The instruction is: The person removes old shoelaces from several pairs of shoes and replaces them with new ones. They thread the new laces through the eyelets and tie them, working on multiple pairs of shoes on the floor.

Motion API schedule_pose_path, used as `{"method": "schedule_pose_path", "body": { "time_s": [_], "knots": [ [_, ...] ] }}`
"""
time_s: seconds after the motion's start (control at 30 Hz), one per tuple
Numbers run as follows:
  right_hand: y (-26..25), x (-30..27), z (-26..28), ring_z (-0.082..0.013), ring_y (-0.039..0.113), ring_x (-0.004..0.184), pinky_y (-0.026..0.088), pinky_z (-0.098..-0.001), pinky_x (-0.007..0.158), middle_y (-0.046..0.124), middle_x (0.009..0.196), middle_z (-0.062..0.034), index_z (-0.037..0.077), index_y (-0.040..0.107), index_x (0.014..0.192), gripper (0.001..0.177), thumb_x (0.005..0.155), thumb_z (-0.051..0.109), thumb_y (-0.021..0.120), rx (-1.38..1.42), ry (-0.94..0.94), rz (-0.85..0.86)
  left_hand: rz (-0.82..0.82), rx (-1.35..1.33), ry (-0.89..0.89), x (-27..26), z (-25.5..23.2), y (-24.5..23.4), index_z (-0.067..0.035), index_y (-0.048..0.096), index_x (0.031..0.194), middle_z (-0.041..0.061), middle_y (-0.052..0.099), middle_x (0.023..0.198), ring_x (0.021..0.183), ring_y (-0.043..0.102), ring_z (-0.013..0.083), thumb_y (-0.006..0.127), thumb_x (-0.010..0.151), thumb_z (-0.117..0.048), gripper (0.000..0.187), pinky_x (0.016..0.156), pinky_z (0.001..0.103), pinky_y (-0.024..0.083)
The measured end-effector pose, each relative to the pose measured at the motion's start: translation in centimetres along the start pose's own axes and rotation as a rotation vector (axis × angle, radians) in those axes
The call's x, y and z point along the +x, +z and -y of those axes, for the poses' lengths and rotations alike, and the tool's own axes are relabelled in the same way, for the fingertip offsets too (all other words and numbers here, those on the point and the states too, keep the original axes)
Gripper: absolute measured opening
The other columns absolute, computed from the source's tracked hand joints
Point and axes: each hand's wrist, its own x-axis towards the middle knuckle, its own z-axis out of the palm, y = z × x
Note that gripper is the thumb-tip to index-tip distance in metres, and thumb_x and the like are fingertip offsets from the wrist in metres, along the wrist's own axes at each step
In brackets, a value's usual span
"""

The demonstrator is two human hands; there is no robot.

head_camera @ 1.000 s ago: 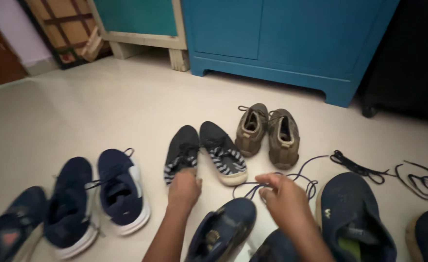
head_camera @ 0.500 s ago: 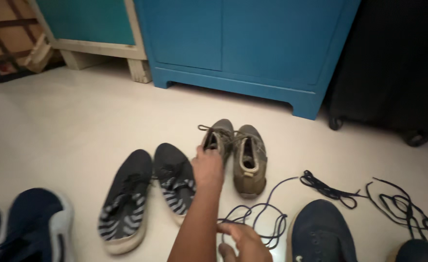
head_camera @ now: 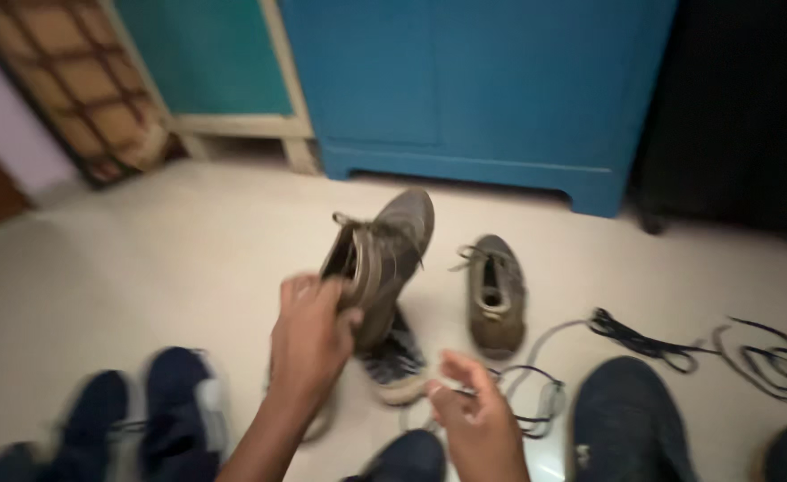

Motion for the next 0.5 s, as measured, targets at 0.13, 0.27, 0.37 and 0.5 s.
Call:
{"method": "schedule_pose_path", "body": {
  "time_s": [0.13, 0.27, 0.37, 0.5],
  "knots": [
    [2.2, -4.5, 3.7, -0.0214, 0.064, 0.108, 0.058, -0.0332, 0.077, 0.061, 0.131, -0.0073, 0.014, 0.059, 0.138, 0.067, 0.075, 0.023, 0.081, -0.155, -0.374, -0.084, -0.030, 0.090, 0.108, -8.7, 3.8, -12.7, -0.018, 0.072, 0.103, 0.005, 0.073, 0.104, 0.114, 0.062, 0.0321, 0.081, 0.065, -0.017, 0.040, 0.090, 0.044, 0.051],
    [6.3, -9.9, 5.1, -0.0208, 0.065, 0.102, 0.057, -0.0326, 0.081, 0.064, 0.123, -0.0066, 0.012, 0.063, 0.130, 0.063, 0.072, 0.025, 0.085, -0.200, -0.652, 0.222, -0.022, 0.270, 0.219, -20.1, 9.3, -23.7, -0.022, 0.073, 0.101, 0.002, 0.076, 0.098, 0.105, 0.064, 0.0298, 0.080, 0.064, -0.021, 0.038, 0.087, 0.046, 0.050],
    [9.6, -14.2, 1.5, -0.0195, 0.067, 0.105, 0.056, -0.0330, 0.089, 0.064, 0.114, -0.0078, 0.010, 0.066, 0.110, 0.046, 0.076, 0.028, 0.091, -0.197, -0.731, 0.717, 0.082, 0.377, 0.066, -29.0, 13.2, -28.4, -0.023, 0.074, 0.101, 0.000, 0.076, 0.097, 0.101, 0.064, 0.0289, 0.080, 0.067, -0.025, 0.035, 0.082, 0.047, 0.050],
    [15.3, -20.6, -6.6, -0.0194, 0.072, 0.102, 0.057, -0.0311, 0.087, 0.066, 0.102, -0.0064, 0.013, 0.069, 0.107, 0.012, 0.097, 0.011, 0.065, -0.307, -0.727, 1.147, 0.238, 0.489, -0.177, -39.0, 18.8, -30.6, -0.025, 0.075, 0.102, -0.002, 0.076, 0.094, 0.095, 0.064, 0.0278, 0.079, 0.071, -0.030, 0.031, 0.076, 0.048, 0.050]
  ]
}}
